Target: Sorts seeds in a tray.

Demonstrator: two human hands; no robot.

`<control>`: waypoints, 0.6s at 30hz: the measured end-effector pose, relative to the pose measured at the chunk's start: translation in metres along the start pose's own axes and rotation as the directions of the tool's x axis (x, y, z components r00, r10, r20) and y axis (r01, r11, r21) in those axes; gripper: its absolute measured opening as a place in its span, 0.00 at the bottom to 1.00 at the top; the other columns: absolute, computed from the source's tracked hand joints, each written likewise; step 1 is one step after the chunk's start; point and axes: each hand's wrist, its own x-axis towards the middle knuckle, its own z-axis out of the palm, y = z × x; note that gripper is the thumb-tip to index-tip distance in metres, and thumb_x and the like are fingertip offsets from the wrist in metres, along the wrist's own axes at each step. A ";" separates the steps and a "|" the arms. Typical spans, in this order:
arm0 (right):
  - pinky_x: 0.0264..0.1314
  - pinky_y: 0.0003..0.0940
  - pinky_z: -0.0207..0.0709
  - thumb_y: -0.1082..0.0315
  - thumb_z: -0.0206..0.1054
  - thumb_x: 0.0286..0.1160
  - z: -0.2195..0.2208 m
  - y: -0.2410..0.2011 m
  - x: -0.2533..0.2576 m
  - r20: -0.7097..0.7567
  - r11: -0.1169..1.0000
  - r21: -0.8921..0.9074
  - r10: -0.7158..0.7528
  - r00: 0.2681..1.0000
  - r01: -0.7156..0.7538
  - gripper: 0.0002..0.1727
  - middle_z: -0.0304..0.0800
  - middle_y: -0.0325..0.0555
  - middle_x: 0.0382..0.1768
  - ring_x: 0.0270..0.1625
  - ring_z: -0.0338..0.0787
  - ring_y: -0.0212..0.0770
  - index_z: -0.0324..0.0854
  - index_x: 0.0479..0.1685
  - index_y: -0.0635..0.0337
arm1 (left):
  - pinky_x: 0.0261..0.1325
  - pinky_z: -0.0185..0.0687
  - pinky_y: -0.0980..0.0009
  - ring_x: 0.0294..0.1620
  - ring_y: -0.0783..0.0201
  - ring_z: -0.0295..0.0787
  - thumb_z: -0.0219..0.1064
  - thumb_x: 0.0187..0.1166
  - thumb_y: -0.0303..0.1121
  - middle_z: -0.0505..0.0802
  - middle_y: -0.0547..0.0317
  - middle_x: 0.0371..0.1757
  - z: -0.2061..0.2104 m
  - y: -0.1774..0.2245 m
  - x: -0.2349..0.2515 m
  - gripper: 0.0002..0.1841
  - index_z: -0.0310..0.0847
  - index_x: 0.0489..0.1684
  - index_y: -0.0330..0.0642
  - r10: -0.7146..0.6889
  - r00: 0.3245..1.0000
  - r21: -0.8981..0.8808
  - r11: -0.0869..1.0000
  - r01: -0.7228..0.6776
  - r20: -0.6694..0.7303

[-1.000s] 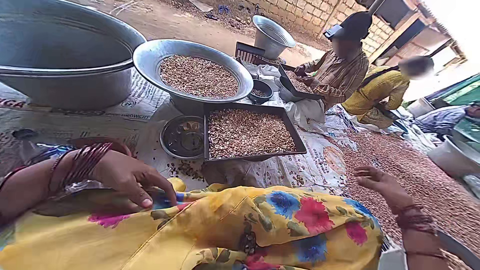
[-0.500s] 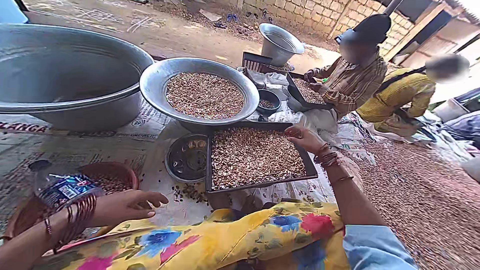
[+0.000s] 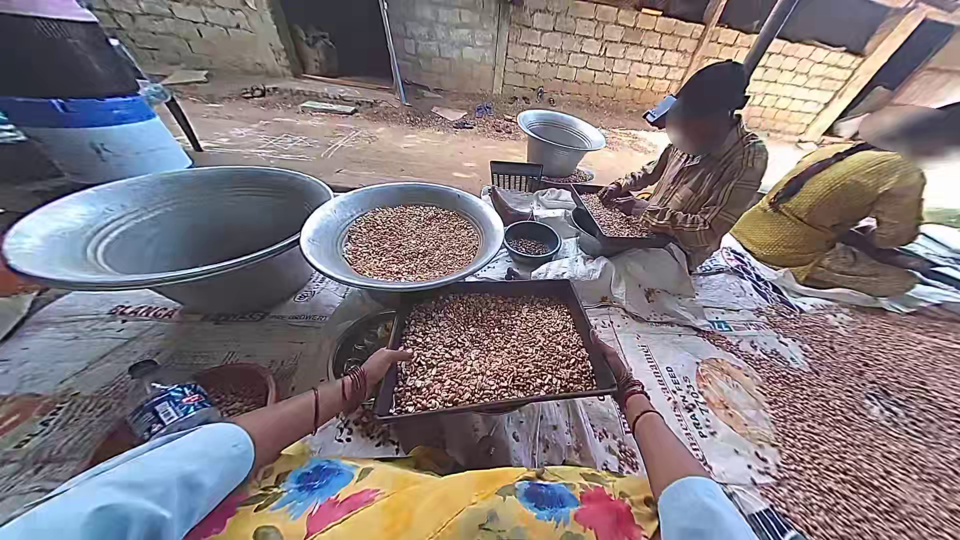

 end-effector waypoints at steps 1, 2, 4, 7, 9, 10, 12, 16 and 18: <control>0.40 0.25 0.85 0.55 0.42 0.96 0.000 0.006 0.004 0.009 0.997 0.067 -0.047 0.999 0.047 0.21 0.91 0.38 0.38 0.37 0.90 0.26 0.79 0.62 0.55 | 0.53 0.77 0.57 0.46 0.58 0.80 0.57 0.89 0.36 0.83 0.44 0.52 0.002 -0.001 -0.001 0.19 0.70 0.70 0.32 -0.010 1.000 -0.029 1.000 0.010 -0.011; 0.39 0.24 0.85 0.57 0.42 0.96 0.003 0.008 0.005 0.013 0.992 0.105 -0.078 0.997 0.076 0.20 0.91 0.37 0.38 0.37 0.90 0.25 0.78 0.62 0.55 | 0.49 0.79 0.59 0.43 0.60 0.81 0.55 0.90 0.37 0.83 0.47 0.48 0.002 0.000 -0.003 0.17 0.72 0.68 0.34 -0.025 1.000 -0.063 0.998 0.024 -0.013; 0.37 0.22 0.84 0.61 0.44 0.95 0.007 0.007 0.000 -0.011 0.991 0.097 -0.096 0.995 0.097 0.18 0.91 0.36 0.36 0.35 0.90 0.24 0.79 0.60 0.57 | 0.40 0.82 0.62 0.36 0.62 0.84 0.53 0.90 0.38 0.85 0.52 0.41 0.005 -0.002 -0.005 0.14 0.75 0.61 0.39 -0.041 0.999 -0.143 0.989 0.036 -0.030; 0.38 0.23 0.85 0.64 0.45 0.94 -0.006 0.005 -0.015 -0.018 0.996 0.037 -0.083 0.996 0.084 0.16 0.91 0.37 0.35 0.35 0.90 0.24 0.79 0.59 0.60 | 0.38 0.79 0.63 0.34 0.62 0.81 0.53 0.88 0.37 0.83 0.52 0.39 0.017 -0.003 -0.017 0.12 0.75 0.57 0.40 -0.074 0.996 -0.197 0.978 0.065 -0.039; 0.34 0.22 0.84 0.65 0.48 0.93 -0.018 -0.001 -0.029 -0.046 0.999 -0.032 -0.037 0.998 0.035 0.15 0.91 0.36 0.32 0.32 0.90 0.25 0.81 0.55 0.58 | 0.35 0.80 0.64 0.31 0.62 0.81 0.54 0.88 0.38 0.83 0.53 0.35 0.026 0.000 -0.033 0.12 0.75 0.54 0.41 -0.110 0.993 -0.176 0.979 0.102 -0.036; 0.35 0.23 0.83 0.64 0.49 0.93 -0.028 -0.005 -0.037 -0.054 0.997 -0.081 -0.007 0.999 0.002 0.14 0.90 0.37 0.33 0.32 0.89 0.25 0.80 0.57 0.58 | 0.33 0.81 0.64 0.30 0.62 0.82 0.54 0.88 0.38 0.84 0.53 0.34 0.034 0.003 -0.042 0.11 0.76 0.53 0.41 -0.127 0.992 -0.151 0.981 0.121 -0.028; 0.37 0.23 0.82 0.62 0.52 0.92 -0.047 -0.011 -0.050 -0.082 0.989 -0.144 0.022 0.996 -0.034 0.15 0.88 0.37 0.36 0.34 0.87 0.25 0.78 0.63 0.59 | 0.29 0.79 0.66 0.27 0.63 0.81 0.55 0.88 0.37 0.83 0.54 0.32 0.052 0.010 -0.054 0.10 0.76 0.52 0.41 -0.125 0.991 -0.100 0.988 0.121 -0.038; 0.40 0.24 0.81 0.67 0.56 0.90 -0.067 -0.004 -0.058 -0.126 0.996 -0.089 0.016 0.992 -0.027 0.12 0.86 0.39 0.36 0.34 0.85 0.27 0.79 0.59 0.62 | 0.26 0.79 0.70 0.24 0.69 0.82 0.57 0.84 0.36 0.85 0.60 0.30 0.058 0.014 -0.045 0.09 0.77 0.51 0.43 0.016 0.998 -0.023 1.000 -0.017 -0.061; 0.36 0.24 0.81 0.68 0.56 0.88 -0.074 0.005 -0.053 -0.099 0.999 -0.051 0.005 0.995 -0.010 0.09 0.85 0.37 0.30 0.30 0.85 0.27 0.80 0.49 0.60 | 0.25 0.79 0.67 0.24 0.67 0.83 0.58 0.82 0.37 0.85 0.59 0.31 0.046 0.023 -0.032 0.11 0.78 0.55 0.43 0.063 0.998 -0.067 0.996 -0.063 -0.006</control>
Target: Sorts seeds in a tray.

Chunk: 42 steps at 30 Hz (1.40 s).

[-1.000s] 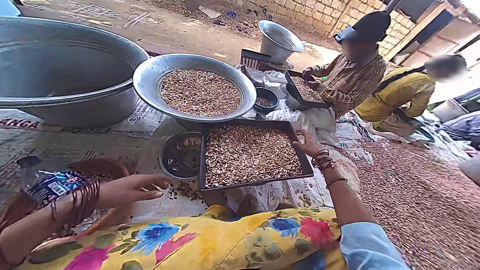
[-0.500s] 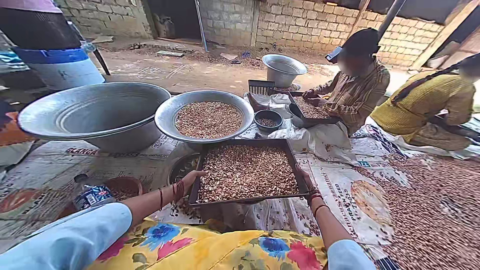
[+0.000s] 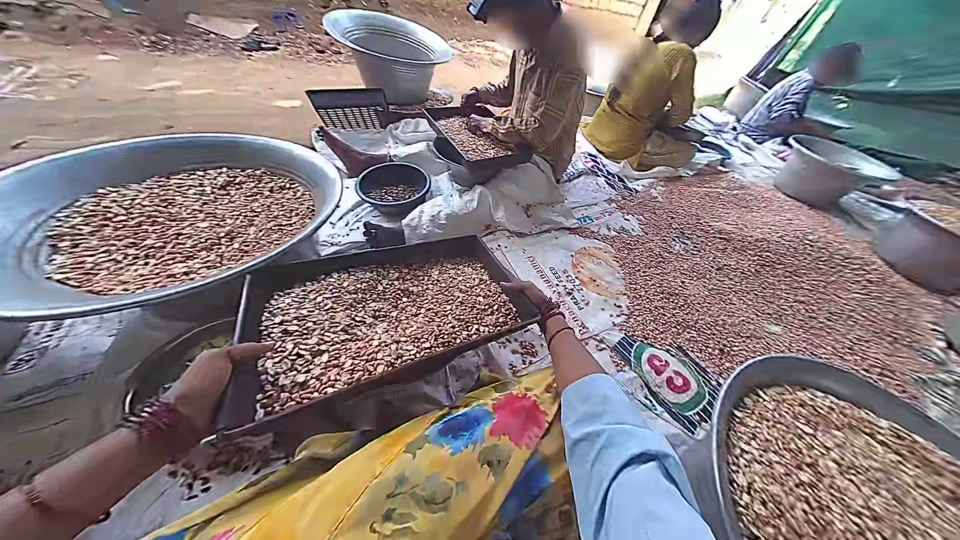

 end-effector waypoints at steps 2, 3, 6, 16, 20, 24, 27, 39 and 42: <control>0.35 0.26 0.83 0.65 0.57 0.85 -0.021 0.021 0.012 0.079 0.995 0.089 -0.061 0.995 0.054 0.09 0.88 0.37 0.30 0.31 0.88 0.28 0.81 0.46 0.58 | 0.18 0.78 0.71 0.19 0.69 0.83 0.58 0.81 0.36 0.85 0.61 0.25 0.004 0.016 -0.017 0.08 0.77 0.50 0.47 0.002 0.999 -0.039 0.999 0.000 0.045; 0.37 0.28 0.83 0.65 0.58 0.85 -0.033 0.028 0.016 0.105 0.992 0.111 -0.075 0.992 0.063 0.10 0.89 0.39 0.32 0.33 0.88 0.30 0.82 0.49 0.60 | 0.16 0.77 0.72 0.18 0.70 0.82 0.57 0.79 0.33 0.84 0.62 0.24 0.007 0.019 -0.028 0.08 0.75 0.52 0.49 0.009 0.997 -0.042 0.999 -0.005 0.074; 0.40 0.22 0.82 0.72 0.57 0.82 -0.033 0.013 0.001 0.077 0.996 -0.087 0.037 0.996 -0.030 0.15 0.86 0.36 0.37 0.35 0.86 0.24 0.73 0.64 0.61 | 0.32 0.86 0.70 0.36 0.69 0.89 0.61 0.67 0.25 0.88 0.59 0.50 0.012 0.023 -0.057 0.40 0.58 0.87 0.57 0.144 0.954 0.035 0.987 -0.158 0.262; 0.45 0.22 0.82 0.67 0.54 0.88 -0.001 -0.011 -0.008 0.081 0.991 -0.126 -0.026 0.996 0.036 0.19 0.85 0.38 0.40 0.37 0.85 0.24 0.69 0.72 0.65 | 0.33 0.84 0.71 0.39 0.71 0.87 0.60 0.63 0.23 0.84 0.56 0.58 -0.009 0.046 -0.045 0.45 0.52 0.90 0.57 0.239 0.957 0.173 0.948 -0.267 0.165; 0.41 0.19 0.79 0.63 0.58 0.86 -0.006 -0.020 -0.015 0.038 0.973 -0.207 -0.095 0.995 0.101 0.20 0.84 0.35 0.39 0.35 0.82 0.21 0.72 0.72 0.60 | 0.38 0.85 0.58 0.45 0.57 0.89 0.62 0.62 0.15 0.87 0.48 0.59 -0.018 -0.002 -0.028 0.42 0.60 0.85 0.51 0.059 0.987 0.229 0.969 -0.093 0.151; 0.51 0.23 0.80 0.58 0.60 0.84 0.005 -0.016 -0.022 0.134 0.968 -0.189 -0.143 0.981 0.167 0.28 0.86 0.39 0.55 0.46 0.85 0.23 0.66 0.83 0.52 | 0.38 0.86 0.54 0.48 0.53 0.88 0.61 0.56 0.10 0.86 0.46 0.62 -0.038 -0.050 0.006 0.47 0.60 0.85 0.53 -0.032 0.996 0.202 0.979 0.015 0.083; 0.58 0.28 0.79 0.68 0.61 0.83 0.026 -0.003 0.007 0.213 0.975 -0.155 -0.123 0.969 0.158 0.33 0.82 0.51 0.66 0.54 0.84 0.30 0.60 0.88 0.57 | 0.38 0.84 0.54 0.49 0.55 0.86 0.60 0.52 0.07 0.83 0.46 0.63 -0.063 -0.064 0.031 0.49 0.59 0.84 0.50 -0.034 0.999 0.223 0.974 0.030 0.016; 0.93 0.67 0.41 0.73 0.61 0.82 0.144 -0.044 -0.010 0.304 0.150 -0.931 -0.178 0.936 0.332 0.36 0.61 0.54 0.91 0.95 0.53 0.56 0.61 0.92 0.47 | 0.39 0.83 0.47 0.43 0.51 0.88 0.62 0.61 0.13 0.88 0.43 0.53 -0.095 -0.077 0.078 0.35 0.70 0.74 0.44 0.072 0.993 0.332 0.943 -0.036 -0.096; 0.92 0.69 0.46 0.68 0.59 0.87 0.139 -0.023 0.007 0.288 0.206 -0.935 -0.033 0.957 0.289 0.33 0.57 0.59 0.92 0.94 0.54 0.62 0.61 0.92 0.50 | 0.41 0.83 0.48 0.44 0.52 0.87 0.61 0.64 0.15 0.88 0.44 0.55 -0.087 -0.069 0.069 0.33 0.69 0.76 0.45 0.051 0.993 0.343 0.939 -0.011 -0.109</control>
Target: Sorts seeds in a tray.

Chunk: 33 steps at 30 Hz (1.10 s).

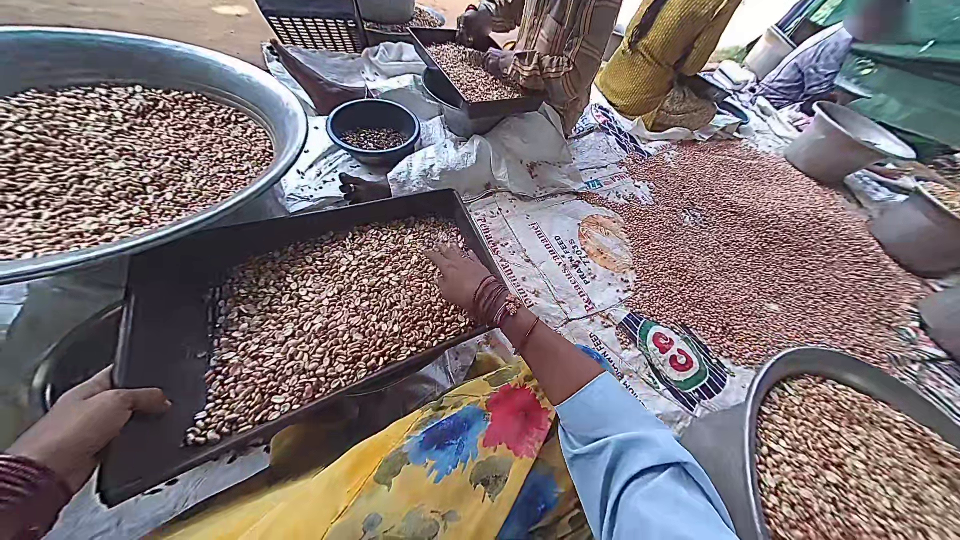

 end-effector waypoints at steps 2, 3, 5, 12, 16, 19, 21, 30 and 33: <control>0.93 0.67 0.45 0.66 0.57 0.88 0.007 0.005 0.006 0.028 0.999 -0.034 0.030 0.999 -0.029 0.32 0.52 0.59 0.94 0.95 0.52 0.62 0.60 0.93 0.50 | 0.44 0.82 0.46 0.47 0.50 0.87 0.62 0.66 0.15 0.87 0.42 0.57 0.001 0.004 -0.005 0.33 0.69 0.76 0.44 0.009 1.000 0.007 1.000 -0.009 0.008; 0.93 0.67 0.45 0.67 0.58 0.88 0.009 0.004 0.007 0.029 0.998 -0.048 0.040 0.999 -0.038 0.33 0.51 0.58 0.94 0.95 0.52 0.63 0.59 0.93 0.50 | 0.47 0.82 0.44 0.50 0.48 0.87 0.62 0.67 0.15 0.87 0.40 0.60 0.002 0.006 -0.007 0.33 0.68 0.78 0.43 0.010 1.000 0.013 1.000 -0.011 0.018; 0.89 0.73 0.48 0.68 0.62 0.84 0.016 0.005 0.006 -0.021 0.999 -0.047 0.025 0.999 -0.026 0.34 0.55 0.60 0.93 0.93 0.55 0.67 0.63 0.92 0.51 | 0.50 0.82 0.43 0.53 0.48 0.86 0.62 0.68 0.14 0.86 0.39 0.63 0.004 0.010 -0.011 0.33 0.67 0.79 0.44 0.006 0.999 0.020 1.000 -0.007 0.033; 0.91 0.71 0.46 0.67 0.62 0.85 0.011 0.004 0.005 0.014 1.000 -0.003 0.024 1.000 -0.024 0.34 0.51 0.60 0.94 0.94 0.51 0.66 0.61 0.93 0.49 | 0.55 0.80 0.42 0.57 0.45 0.85 0.61 0.72 0.13 0.84 0.35 0.65 0.008 0.021 -0.022 0.32 0.66 0.81 0.40 0.013 0.999 0.030 0.999 -0.014 0.042; 0.92 0.68 0.46 0.65 0.61 0.88 0.004 0.004 0.005 0.055 0.999 0.036 0.006 0.998 -0.008 0.34 0.49 0.61 0.94 0.95 0.49 0.65 0.58 0.94 0.49 | 0.55 0.76 0.47 0.53 0.50 0.81 0.57 0.77 0.13 0.81 0.32 0.63 0.016 0.047 -0.051 0.29 0.62 0.80 0.35 -0.037 0.999 0.081 0.996 0.036 0.022; 0.92 0.67 0.44 0.66 0.60 0.88 0.001 0.006 0.005 0.065 0.997 0.078 -0.012 0.998 0.007 0.33 0.49 0.62 0.94 0.95 0.49 0.65 0.59 0.93 0.52 | 0.52 0.76 0.43 0.50 0.45 0.81 0.57 0.79 0.14 0.82 0.29 0.59 0.017 0.045 -0.051 0.27 0.64 0.79 0.34 -0.028 1.000 0.058 0.998 0.027 0.009; 0.93 0.69 0.42 0.66 0.61 0.88 0.001 0.006 0.005 0.068 0.996 0.089 -0.008 0.998 0.002 0.33 0.50 0.63 0.94 0.95 0.48 0.65 0.60 0.93 0.52 | 0.49 0.76 0.42 0.47 0.45 0.82 0.58 0.78 0.14 0.83 0.29 0.55 0.017 0.040 -0.046 0.26 0.66 0.77 0.36 -0.019 1.000 0.042 0.999 0.019 -0.002; 0.91 0.66 0.49 0.69 0.63 0.85 0.004 0.012 -0.012 -0.039 0.970 0.231 -0.064 0.997 0.071 0.31 0.55 0.58 0.93 0.93 0.56 0.64 0.66 0.89 0.52 | 0.54 0.76 0.38 0.53 0.41 0.84 0.61 0.75 0.15 0.84 0.30 0.59 0.015 0.028 -0.035 0.27 0.68 0.77 0.35 0.037 0.999 0.045 0.998 -0.038 0.009; 0.91 0.66 0.49 0.69 0.63 0.85 0.005 0.014 -0.009 -0.035 0.972 0.222 -0.070 0.997 0.076 0.31 0.55 0.58 0.93 0.93 0.55 0.64 0.67 0.89 0.52 | 0.57 0.75 0.36 0.56 0.40 0.84 0.62 0.75 0.16 0.83 0.28 0.62 0.016 0.034 -0.040 0.29 0.66 0.79 0.35 0.041 0.999 0.061 0.997 -0.042 0.018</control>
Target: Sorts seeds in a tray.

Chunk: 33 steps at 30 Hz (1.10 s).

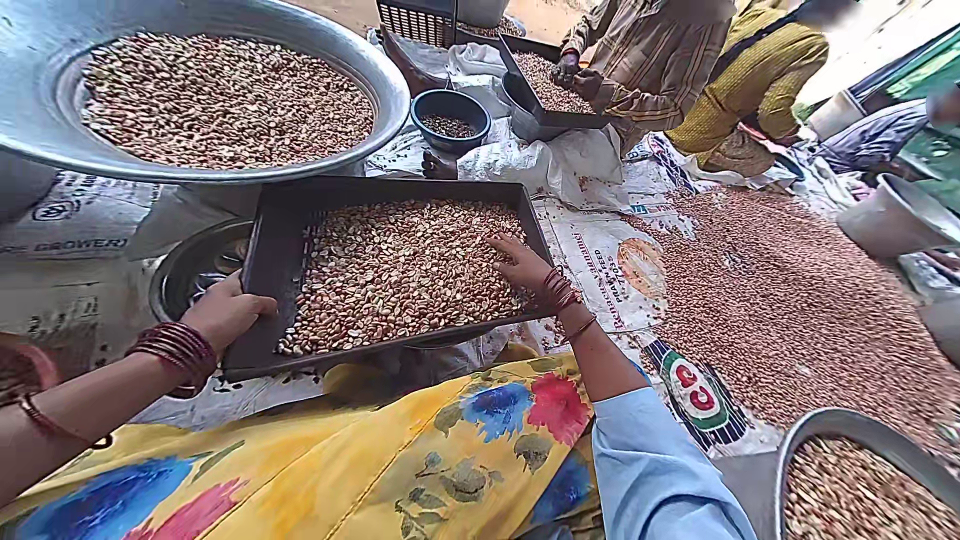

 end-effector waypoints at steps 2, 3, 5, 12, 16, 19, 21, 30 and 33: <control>0.93 0.62 0.46 0.68 0.62 0.87 -0.006 -0.001 0.010 0.090 0.998 -0.052 0.021 0.996 -0.016 0.33 0.52 0.61 0.93 0.95 0.51 0.63 0.62 0.92 0.54 | 0.59 0.74 0.35 0.59 0.38 0.83 0.62 0.74 0.16 0.82 0.26 0.64 0.001 0.005 -0.003 0.30 0.65 0.80 0.34 0.000 1.000 0.005 1.000 0.000 0.009; 0.93 0.60 0.48 0.67 0.62 0.87 -0.011 -0.004 0.013 0.138 0.996 -0.083 0.040 0.990 -0.029 0.33 0.53 0.62 0.93 0.94 0.53 0.62 0.61 0.92 0.55 | 0.60 0.74 0.36 0.59 0.38 0.83 0.63 0.73 0.15 0.82 0.26 0.64 0.001 0.009 -0.007 0.30 0.65 0.79 0.33 -0.003 1.000 0.007 1.000 0.003 0.015; 0.87 0.58 0.61 0.65 0.62 0.88 -0.025 -0.017 0.019 0.174 0.991 -0.128 0.057 0.983 -0.035 0.29 0.68 0.60 0.86 0.87 0.69 0.59 0.67 0.88 0.56 | 0.62 0.74 0.38 0.60 0.40 0.83 0.62 0.74 0.15 0.82 0.28 0.65 0.000 0.017 -0.014 0.29 0.66 0.78 0.33 -0.011 1.000 0.001 1.000 0.011 0.025; 0.44 0.48 0.84 0.67 0.65 0.86 -0.057 -0.105 -0.003 -0.199 0.973 0.091 -0.190 0.961 0.212 0.10 0.95 0.50 0.42 0.36 0.91 0.45 0.87 0.58 0.56 | 0.77 0.68 0.37 0.80 0.32 0.71 0.68 0.72 0.19 0.69 0.25 0.82 -0.013 0.038 -0.005 0.44 0.46 0.92 0.36 0.121 0.992 0.184 0.976 -0.115 -0.020; 0.44 0.51 0.82 0.66 0.68 0.83 -0.038 -0.128 0.014 -0.181 0.987 -0.030 -0.162 0.970 0.159 0.08 0.94 0.45 0.33 0.34 0.91 0.43 0.92 0.50 0.53 | 0.73 0.70 0.30 0.79 0.27 0.70 0.72 0.72 0.19 0.69 0.31 0.84 -0.012 0.073 -0.015 0.39 0.62 0.88 0.40 0.523 0.852 0.433 0.765 -0.476 0.012; 0.57 0.56 0.78 0.63 0.67 0.84 -0.023 -0.118 0.022 -0.056 0.988 -0.155 -0.022 0.998 0.013 0.11 0.94 0.49 0.41 0.47 0.91 0.49 0.91 0.54 0.54 | 0.70 0.76 0.38 0.70 0.37 0.82 0.65 0.81 0.23 0.77 0.37 0.79 0.000 0.100 -0.026 0.31 0.65 0.86 0.43 0.462 0.863 0.442 0.743 -0.502 0.203; 0.62 0.57 0.77 0.61 0.65 0.84 -0.022 -0.100 0.023 -0.034 0.976 -0.209 0.053 0.998 -0.058 0.14 0.95 0.51 0.46 0.52 0.91 0.50 0.90 0.58 0.54 | 0.71 0.76 0.41 0.66 0.41 0.86 0.59 0.85 0.23 0.88 0.40 0.65 0.010 0.111 -0.021 0.19 0.81 0.72 0.39 0.463 0.835 0.477 0.685 -0.550 0.297; 0.61 0.51 0.79 0.63 0.67 0.82 -0.041 -0.046 0.013 -0.177 0.975 -0.110 0.174 0.969 -0.195 0.12 0.95 0.47 0.47 0.50 0.92 0.45 0.91 0.55 0.53 | 0.73 0.72 0.37 0.68 0.38 0.86 0.66 0.83 0.31 0.92 0.37 0.60 0.039 0.104 0.034 0.13 0.89 0.58 0.36 0.304 0.853 0.591 0.621 -0.515 0.424; 0.64 0.53 0.77 0.63 0.69 0.81 -0.044 -0.048 0.016 -0.139 0.965 -0.149 0.198 0.970 -0.218 0.12 0.95 0.48 0.49 0.55 0.91 0.46 0.92 0.56 0.53 | 0.74 0.73 0.38 0.68 0.38 0.85 0.65 0.84 0.31 0.91 0.38 0.61 0.043 0.096 0.037 0.13 0.88 0.59 0.37 0.334 0.835 0.585 0.600 -0.546 0.438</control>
